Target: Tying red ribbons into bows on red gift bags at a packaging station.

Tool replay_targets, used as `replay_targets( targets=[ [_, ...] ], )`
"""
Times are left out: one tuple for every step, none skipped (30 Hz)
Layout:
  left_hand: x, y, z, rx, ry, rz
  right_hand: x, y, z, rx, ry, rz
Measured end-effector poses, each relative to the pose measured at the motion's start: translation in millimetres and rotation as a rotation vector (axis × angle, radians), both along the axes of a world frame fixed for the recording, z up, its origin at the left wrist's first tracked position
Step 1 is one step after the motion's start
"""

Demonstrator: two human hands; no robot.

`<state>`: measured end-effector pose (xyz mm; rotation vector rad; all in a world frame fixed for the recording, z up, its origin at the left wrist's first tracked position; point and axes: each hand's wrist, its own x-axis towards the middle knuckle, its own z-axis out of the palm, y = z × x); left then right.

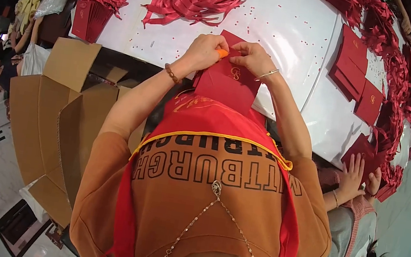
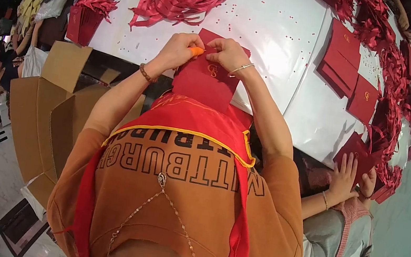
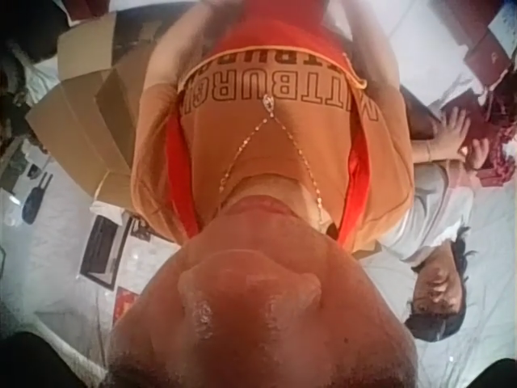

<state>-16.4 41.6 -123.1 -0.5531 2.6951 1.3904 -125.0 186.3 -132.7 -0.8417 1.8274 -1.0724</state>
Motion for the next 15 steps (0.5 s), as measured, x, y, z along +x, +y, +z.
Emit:
replay_targets(
  targets=[
    [-1.5,-0.9,1.4,-0.040,0.021,-0.039,0.6,-0.2,-1.7,0.000,-0.002,0.000],
    [-2.5,-0.7,2.8,-0.080,0.043,-0.077,1.1,0.0,-4.3,-0.019,-0.023,0.001],
    [-3.2,1.6,3.7,-0.080,0.043,-0.077,1.6,0.1,-7.5,-0.038,-0.044,0.001],
    [-4.2,6.4,4.6,-0.284,0.045,-0.128,2.4,0.0,-12.4,-0.038,-0.044,0.001],
    [-5.1,11.3,5.4,-0.488,0.049,-0.178,3.6,-0.9,-17.0,-0.053,-0.007,0.002],
    [-5.6,17.6,5.1,-0.488,0.049,-0.178,4.2,-1.1,-20.7,-0.068,0.031,0.002],
    [-5.5,24.8,3.4,-0.558,0.072,-0.203,4.1,-0.1,-23.7,-0.068,0.031,0.002],
    [-4.5,27.9,0.8,-0.629,0.095,-0.226,4.3,0.2,-24.1,-0.055,0.043,0.000],
    [-3.4,24.6,-4.9,-0.631,0.095,-0.225,4.5,0.2,-24.3,-0.042,0.054,-0.002],
    [-2.1,18.0,-12.2,-0.502,0.145,-0.167,4.3,-0.3,-23.9,-0.044,0.055,-0.001],
    [-2.5,16.2,-7.6,-0.368,0.194,-0.116,3.4,1.6,-23.0,-0.048,0.022,-0.005],
    [-2.6,14.1,-2.9,-0.366,0.194,-0.121,2.7,3.4,-22.8,-0.053,-0.012,-0.010],
    [-3.2,10.9,2.9,-0.045,0.050,-0.019,3.1,4.1,-25.3,-0.051,-0.013,-0.015],
    [-3.6,8.2,11.0,0.272,-0.094,0.087,3.9,2.1,-28.5,-0.153,0.011,-0.017],
    [-4.4,4.1,10.9,0.270,-0.093,0.084,4.7,0.7,-30.9,-0.255,0.035,-0.019]
  ],
)
